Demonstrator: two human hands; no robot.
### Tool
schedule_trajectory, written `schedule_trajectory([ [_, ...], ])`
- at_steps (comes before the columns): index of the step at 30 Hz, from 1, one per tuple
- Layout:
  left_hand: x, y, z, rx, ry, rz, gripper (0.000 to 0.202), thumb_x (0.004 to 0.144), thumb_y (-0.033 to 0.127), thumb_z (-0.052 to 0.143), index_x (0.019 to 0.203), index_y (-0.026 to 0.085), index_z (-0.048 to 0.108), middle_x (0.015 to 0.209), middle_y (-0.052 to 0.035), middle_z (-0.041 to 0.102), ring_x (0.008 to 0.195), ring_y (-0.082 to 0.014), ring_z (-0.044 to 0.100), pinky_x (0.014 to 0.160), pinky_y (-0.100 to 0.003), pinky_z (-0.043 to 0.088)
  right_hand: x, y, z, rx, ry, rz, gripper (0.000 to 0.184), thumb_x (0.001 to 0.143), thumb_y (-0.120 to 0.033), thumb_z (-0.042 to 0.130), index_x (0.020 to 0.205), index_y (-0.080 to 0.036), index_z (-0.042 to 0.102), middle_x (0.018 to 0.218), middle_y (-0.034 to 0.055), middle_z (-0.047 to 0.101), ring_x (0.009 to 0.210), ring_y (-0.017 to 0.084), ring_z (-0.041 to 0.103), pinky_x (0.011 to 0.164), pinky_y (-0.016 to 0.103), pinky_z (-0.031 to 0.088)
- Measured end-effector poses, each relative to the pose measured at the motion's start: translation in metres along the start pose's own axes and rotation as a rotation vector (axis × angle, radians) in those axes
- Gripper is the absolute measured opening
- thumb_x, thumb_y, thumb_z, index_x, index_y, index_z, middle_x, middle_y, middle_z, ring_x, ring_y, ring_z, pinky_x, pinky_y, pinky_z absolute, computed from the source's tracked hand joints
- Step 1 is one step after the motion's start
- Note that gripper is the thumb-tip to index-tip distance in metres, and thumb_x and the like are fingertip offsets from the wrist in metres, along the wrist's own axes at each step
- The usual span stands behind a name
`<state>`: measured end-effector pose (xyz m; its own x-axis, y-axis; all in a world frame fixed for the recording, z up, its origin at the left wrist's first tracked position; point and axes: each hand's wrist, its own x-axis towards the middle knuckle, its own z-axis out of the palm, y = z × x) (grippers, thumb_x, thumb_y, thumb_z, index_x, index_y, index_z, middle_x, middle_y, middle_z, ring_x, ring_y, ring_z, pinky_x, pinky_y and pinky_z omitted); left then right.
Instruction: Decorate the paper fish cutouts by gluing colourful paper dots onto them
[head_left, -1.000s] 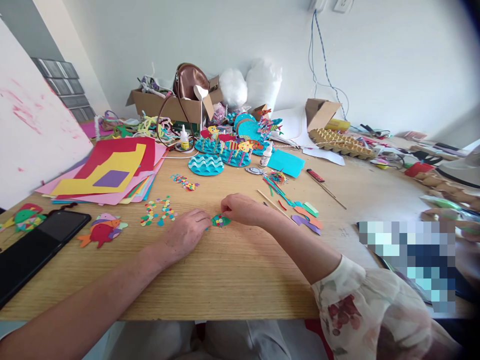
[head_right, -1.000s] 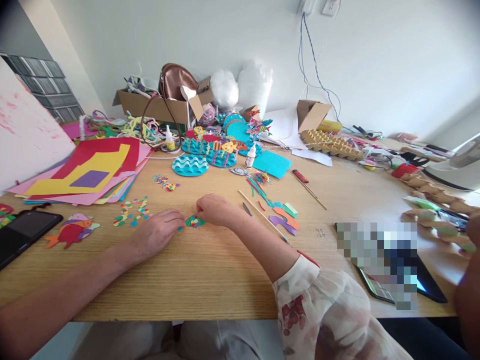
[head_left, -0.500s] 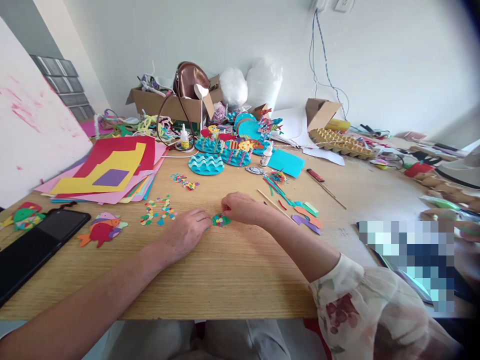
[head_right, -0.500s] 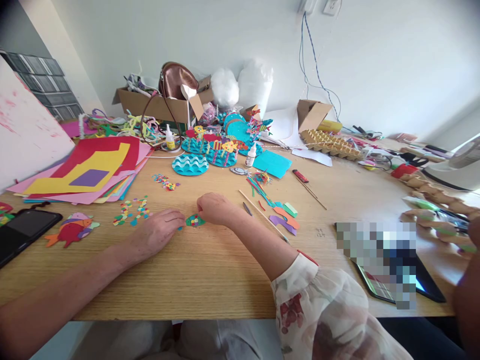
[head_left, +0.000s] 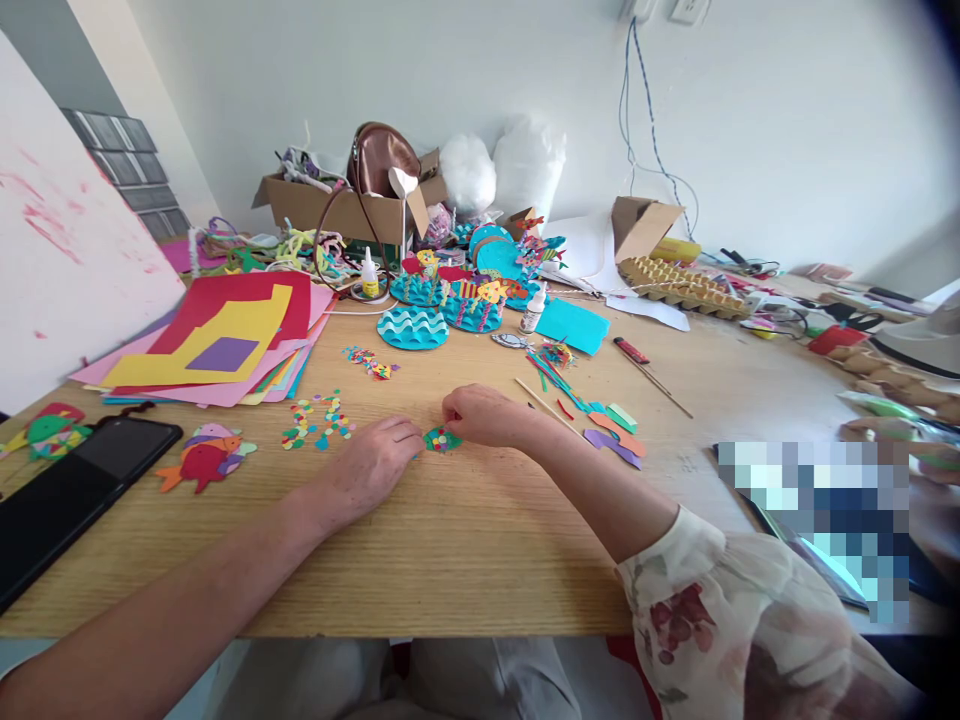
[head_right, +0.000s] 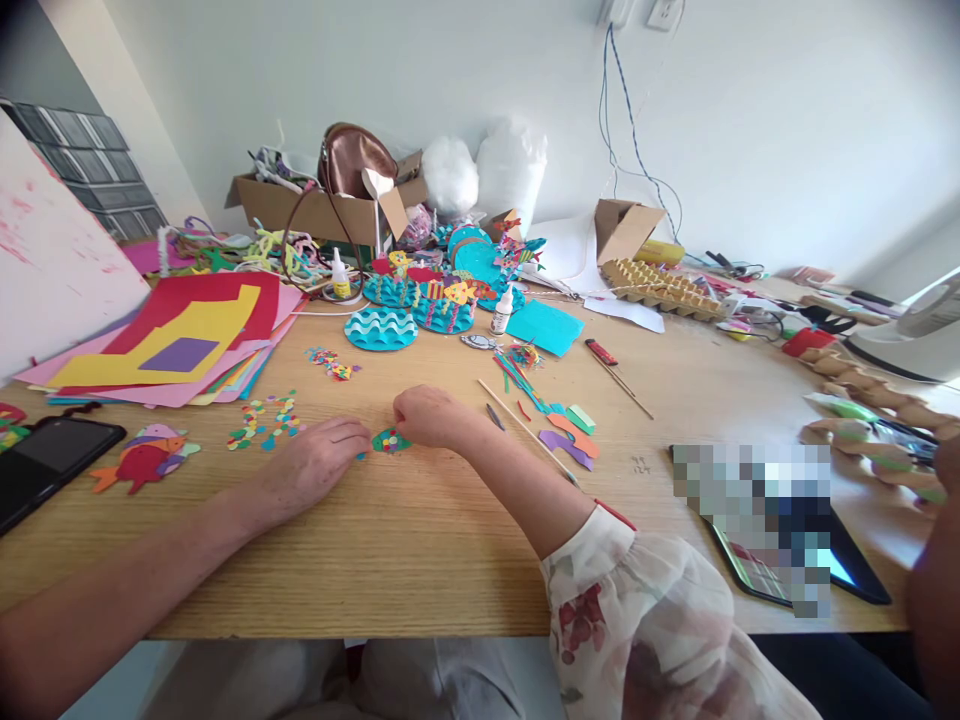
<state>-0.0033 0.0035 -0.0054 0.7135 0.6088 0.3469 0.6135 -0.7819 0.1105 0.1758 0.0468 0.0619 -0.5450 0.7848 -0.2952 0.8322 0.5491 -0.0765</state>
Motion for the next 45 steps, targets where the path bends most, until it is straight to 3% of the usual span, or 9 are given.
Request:
schedule_trajectory([
  [17,0.002,0.001,-0.002,0.031,0.022,0.016,0.028,0.086,0.007,0.033,0.085,0.013,0.060,0.089,-0.0066,0.061,0.086,-0.0180,0.054,0.078,-0.031,0.047,0.004,0.001,0.005,-0.060,0.032,0.054,0.024,0.075,-0.021,0.050,0.093,-0.018,0.064,0.098,0.0087,0.065,0.086,0.019,0.058,0.062,0.023,0.038],
  [27,0.000,0.001,-0.001,0.023,0.005,-0.005,0.024,0.086,0.008,0.037,0.087,0.014,0.059,0.089,-0.0065,0.061,0.087,-0.0186,0.054,0.078,-0.032,0.046,-0.005,0.002,-0.006,-0.018,0.030,0.024,0.028,0.073,-0.015,0.045,0.090,-0.019,0.067,0.093,0.0055,0.067,0.082,0.016,0.058,0.060,0.022,0.036],
  [45,0.000,0.001,-0.001,0.034,0.009,-0.006,0.026,0.085,0.006,0.035,0.087,0.014,0.060,0.091,-0.0072,0.062,0.087,-0.0188,0.056,0.078,-0.033,0.047,-0.002,0.000,0.003,0.007,0.026,0.022,0.028,0.075,-0.018,0.045,0.091,-0.019,0.068,0.092,0.0054,0.068,0.080,0.015,0.059,0.059,0.022,0.035],
])
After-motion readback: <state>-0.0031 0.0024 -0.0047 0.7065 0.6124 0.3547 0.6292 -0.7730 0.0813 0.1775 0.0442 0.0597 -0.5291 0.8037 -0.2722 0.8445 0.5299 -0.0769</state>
